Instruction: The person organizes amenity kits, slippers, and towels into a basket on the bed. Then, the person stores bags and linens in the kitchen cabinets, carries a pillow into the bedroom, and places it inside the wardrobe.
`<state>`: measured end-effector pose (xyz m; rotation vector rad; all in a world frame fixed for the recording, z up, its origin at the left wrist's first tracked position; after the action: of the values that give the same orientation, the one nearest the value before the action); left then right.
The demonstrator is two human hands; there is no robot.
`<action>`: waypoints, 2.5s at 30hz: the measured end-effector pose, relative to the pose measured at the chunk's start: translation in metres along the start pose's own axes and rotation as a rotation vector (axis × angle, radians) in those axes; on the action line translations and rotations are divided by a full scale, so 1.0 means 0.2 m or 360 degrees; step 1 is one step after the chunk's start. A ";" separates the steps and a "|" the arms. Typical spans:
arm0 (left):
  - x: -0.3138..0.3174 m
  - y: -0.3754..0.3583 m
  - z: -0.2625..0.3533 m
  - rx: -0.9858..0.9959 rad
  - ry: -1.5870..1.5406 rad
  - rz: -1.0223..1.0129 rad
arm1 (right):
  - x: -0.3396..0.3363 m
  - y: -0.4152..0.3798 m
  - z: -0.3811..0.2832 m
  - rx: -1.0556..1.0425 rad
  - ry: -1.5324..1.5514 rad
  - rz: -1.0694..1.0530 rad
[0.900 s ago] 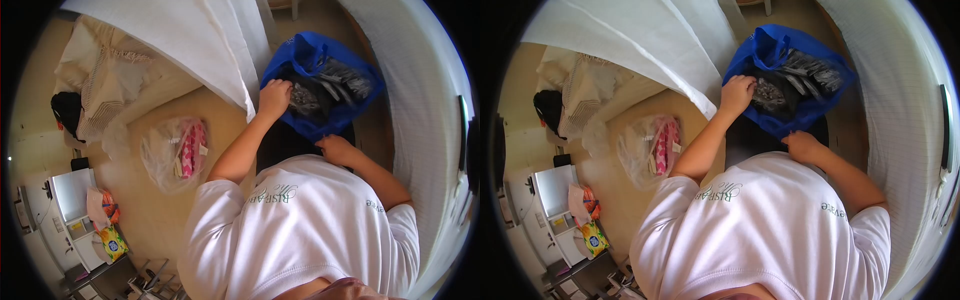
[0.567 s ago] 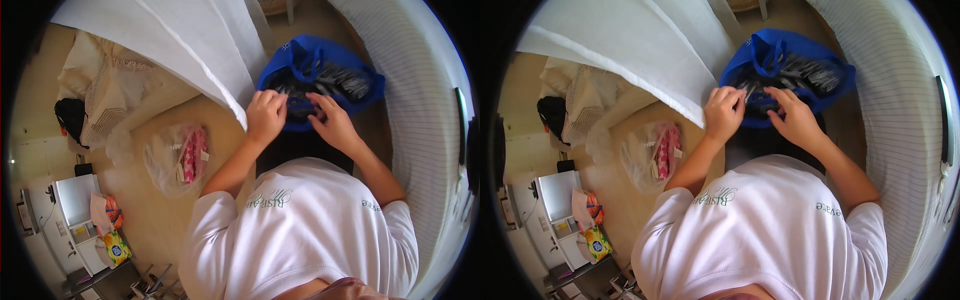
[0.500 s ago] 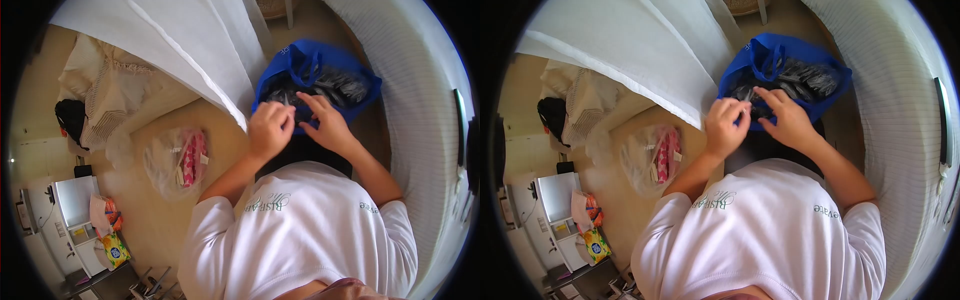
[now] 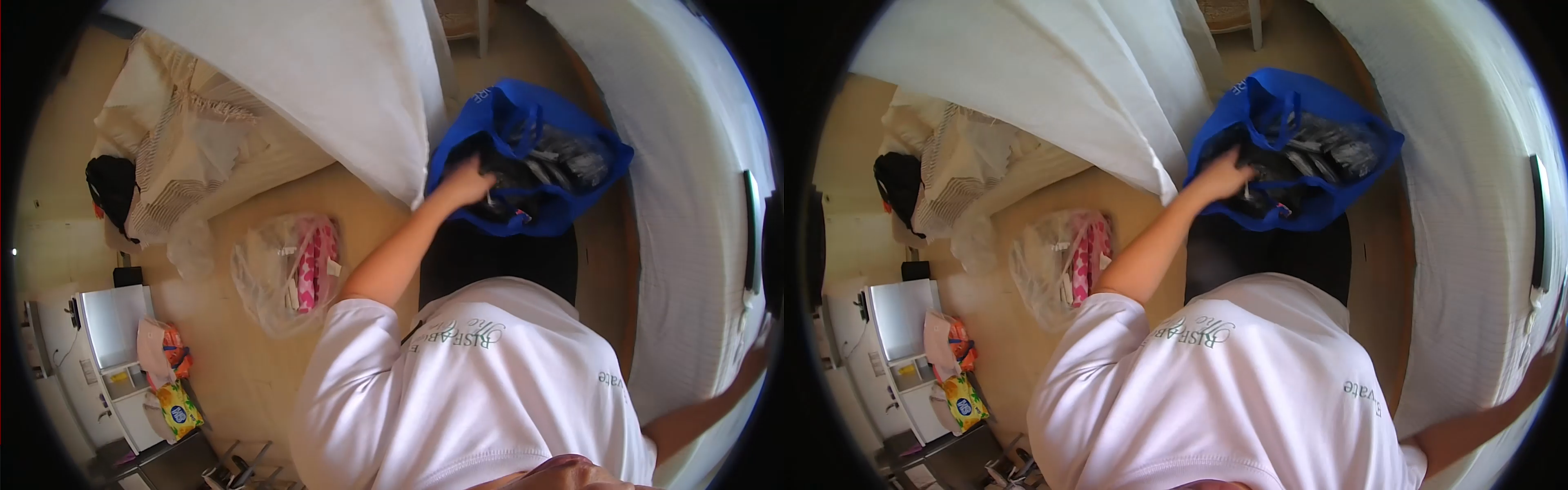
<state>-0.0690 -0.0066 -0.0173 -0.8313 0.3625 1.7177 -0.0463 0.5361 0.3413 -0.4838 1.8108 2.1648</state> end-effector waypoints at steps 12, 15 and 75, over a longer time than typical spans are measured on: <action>-0.02 0.05 -0.01 0.0116 -0.0057 -0.0209 | 0.32 -0.18 -0.25 0.0477 0.0625 -0.0467; 0.02 0.14 -0.09 0.0171 -0.0197 -0.0390 | 0.47 -0.27 -1.42 0.0655 0.2052 -0.1905; -0.17 0.21 -0.19 0.0316 0.0022 0.0253 | 1.45 -0.80 -2.41 -0.0515 0.2182 -0.2416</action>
<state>-0.0911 -0.0680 -0.0281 -0.6846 0.6123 1.7889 -0.2046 0.0901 -0.0004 -2.6376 0.5487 0.8085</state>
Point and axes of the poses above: each hand's wrist, its own y-axis towards the middle knuckle, its own x-axis out of the palm, z = x × y, the point moved 4 cm from there along y, towards the middle knuckle, and after that the axes turned 9 degrees about z, right-handed, at the moved point
